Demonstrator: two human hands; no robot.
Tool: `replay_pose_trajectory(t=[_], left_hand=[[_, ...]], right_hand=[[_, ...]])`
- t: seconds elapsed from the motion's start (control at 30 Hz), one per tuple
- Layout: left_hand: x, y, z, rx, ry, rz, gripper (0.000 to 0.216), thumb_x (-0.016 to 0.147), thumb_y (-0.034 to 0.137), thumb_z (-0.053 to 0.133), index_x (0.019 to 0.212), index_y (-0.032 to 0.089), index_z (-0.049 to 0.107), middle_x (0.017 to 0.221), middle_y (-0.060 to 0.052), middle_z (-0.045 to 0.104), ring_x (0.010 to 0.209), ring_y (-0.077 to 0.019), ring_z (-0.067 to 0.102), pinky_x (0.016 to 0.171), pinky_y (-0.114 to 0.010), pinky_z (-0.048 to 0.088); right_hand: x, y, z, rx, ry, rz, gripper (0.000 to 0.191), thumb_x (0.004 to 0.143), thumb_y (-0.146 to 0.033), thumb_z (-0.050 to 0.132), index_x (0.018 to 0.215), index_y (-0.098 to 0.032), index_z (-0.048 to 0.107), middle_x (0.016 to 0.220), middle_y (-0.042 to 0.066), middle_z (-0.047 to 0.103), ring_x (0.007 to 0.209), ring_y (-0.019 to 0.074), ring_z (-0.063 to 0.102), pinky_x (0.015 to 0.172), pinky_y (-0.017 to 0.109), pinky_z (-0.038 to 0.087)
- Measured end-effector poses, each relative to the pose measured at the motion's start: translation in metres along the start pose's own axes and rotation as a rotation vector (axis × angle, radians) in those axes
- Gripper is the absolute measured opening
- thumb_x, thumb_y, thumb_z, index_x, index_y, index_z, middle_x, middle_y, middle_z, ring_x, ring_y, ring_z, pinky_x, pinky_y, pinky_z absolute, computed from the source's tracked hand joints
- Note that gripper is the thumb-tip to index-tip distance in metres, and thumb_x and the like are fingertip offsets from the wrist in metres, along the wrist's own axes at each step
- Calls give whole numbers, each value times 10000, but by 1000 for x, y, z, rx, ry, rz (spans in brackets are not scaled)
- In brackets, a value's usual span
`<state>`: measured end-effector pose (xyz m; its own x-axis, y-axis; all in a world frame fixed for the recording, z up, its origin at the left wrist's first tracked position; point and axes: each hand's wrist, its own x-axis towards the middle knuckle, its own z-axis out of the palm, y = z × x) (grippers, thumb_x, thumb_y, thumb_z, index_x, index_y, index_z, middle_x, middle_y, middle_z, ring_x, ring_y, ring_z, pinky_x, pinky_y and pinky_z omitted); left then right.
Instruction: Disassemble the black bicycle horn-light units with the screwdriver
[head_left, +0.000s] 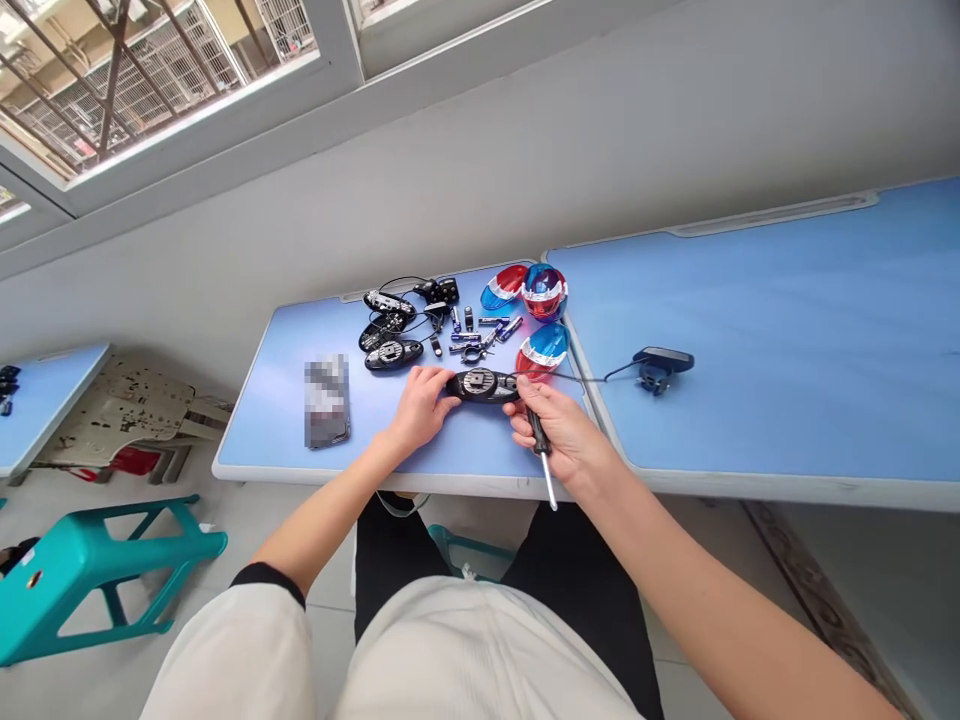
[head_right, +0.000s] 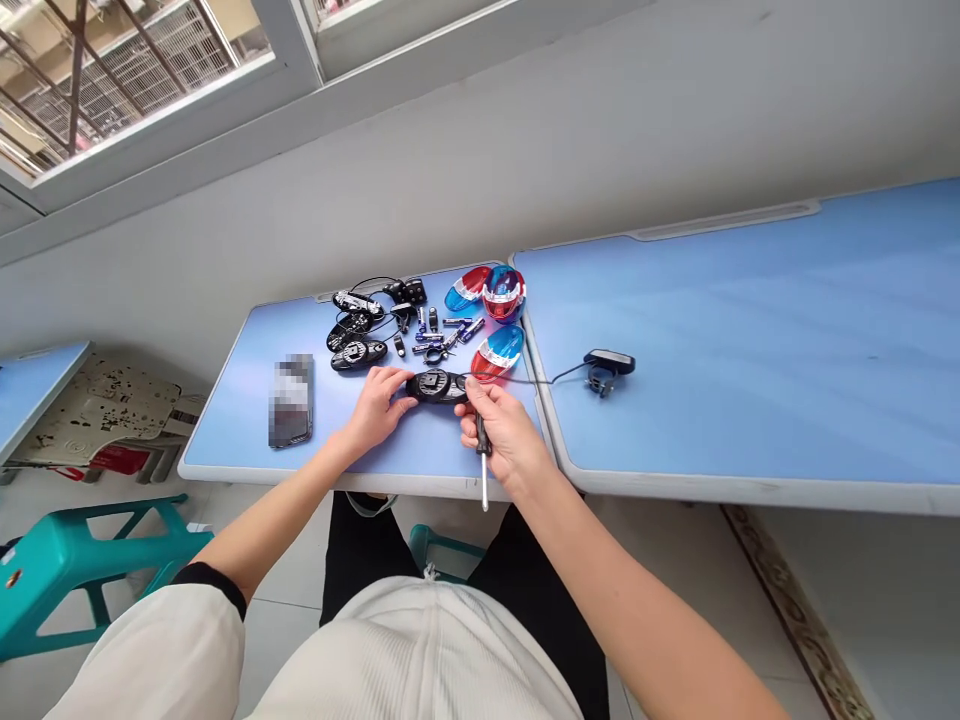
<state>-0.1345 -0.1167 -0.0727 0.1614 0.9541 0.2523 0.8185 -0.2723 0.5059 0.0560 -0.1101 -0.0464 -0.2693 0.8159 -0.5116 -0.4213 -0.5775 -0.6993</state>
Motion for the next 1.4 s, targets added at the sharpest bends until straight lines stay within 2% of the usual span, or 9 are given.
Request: replay_pose_trajectory(t=[0.13, 0.23, 0.3, 0.37, 0.43, 0.6, 0.77, 1.07, 1.4], left_hand=[[-13, 3, 1, -191, 90, -138, 301, 750, 186, 682, 1050, 184, 660, 1015, -91, 636, 944, -238, 529, 863, -410, 459], [-19, 8, -3, -565, 192, -445, 288, 756, 252, 683, 1028, 156, 669, 959, -93, 645, 829, -191, 569, 729, -339, 489], [-21, 13, -9, -877, 162, -641, 255, 778, 306, 662, 958, 126, 679, 845, -81, 645, 723, -152, 566, 595, -279, 467], [-20, 18, -15, -1114, 88, -739, 222, 765, 318, 679, 823, 103, 683, 750, -69, 628, 652, -123, 548, 503, -233, 419], [-17, 22, -21, -1231, 50, -797, 197, 746, 280, 702, 717, 89, 668, 686, -60, 613, 596, -99, 530, 457, -211, 386], [-12, 24, -25, -1334, 39, -904, 142, 760, 167, 685, 667, 64, 655, 644, -61, 619, 529, -74, 529, 430, -195, 374], [-11, 26, -29, -1328, 56, -992, 97, 759, 74, 660, 664, 53, 656, 598, -50, 610, 511, -75, 537, 433, -191, 394], [-9, 38, -33, -1502, 90, -1173, 151, 800, 17, 584, 662, 45, 637, 594, -58, 601, 502, -63, 512, 487, -190, 446], [-8, 45, -30, -1551, 176, -1280, 207, 800, -6, 557, 616, 88, 556, 541, -8, 489, 472, -41, 401, 410, -148, 333]], right_hand=[[0, 4, 0, -77, 21, -23, 321, 689, -335, 754, 705, -190, 468, 511, -19, 540, 352, 46, 375, 313, 147, 260], [0, 5, -4, -93, -44, -38, 336, 630, -330, 785, 679, -185, 487, 521, -20, 549, 350, 40, 373, 312, 149, 259], [-1, 5, -7, -99, -98, -38, 344, 588, -337, 809, 685, -184, 516, 530, -24, 555, 351, 38, 369, 312, 151, 261], [-2, 5, -10, -112, -133, -22, 361, 557, -347, 827, 678, -184, 529, 530, -28, 555, 346, 33, 359, 311, 152, 256], [-2, 3, -12, -121, -146, 6, 382, 534, -354, 842, 659, -182, 525, 530, -28, 552, 344, 28, 351, 311, 150, 246], [-1, 0, -12, -151, -134, 39, 409, 499, -365, 860, 643, -179, 525, 528, -22, 550, 343, 24, 345, 310, 151, 238], [0, -3, -14, -232, -157, 1, 396, 538, -383, 836, 645, -173, 519, 524, -15, 547, 337, 28, 343, 310, 164, 249], [0, -9, -19, -272, -160, -41, 456, 526, -388, 840, 774, -188, 513, 511, -30, 563, 336, 48, 387, 327, 167, 285], [5, -8, -14, -350, -88, -69, 520, 484, -448, 841, 793, -202, 502, 490, -45, 554, 340, 56, 387, 334, 175, 277]])
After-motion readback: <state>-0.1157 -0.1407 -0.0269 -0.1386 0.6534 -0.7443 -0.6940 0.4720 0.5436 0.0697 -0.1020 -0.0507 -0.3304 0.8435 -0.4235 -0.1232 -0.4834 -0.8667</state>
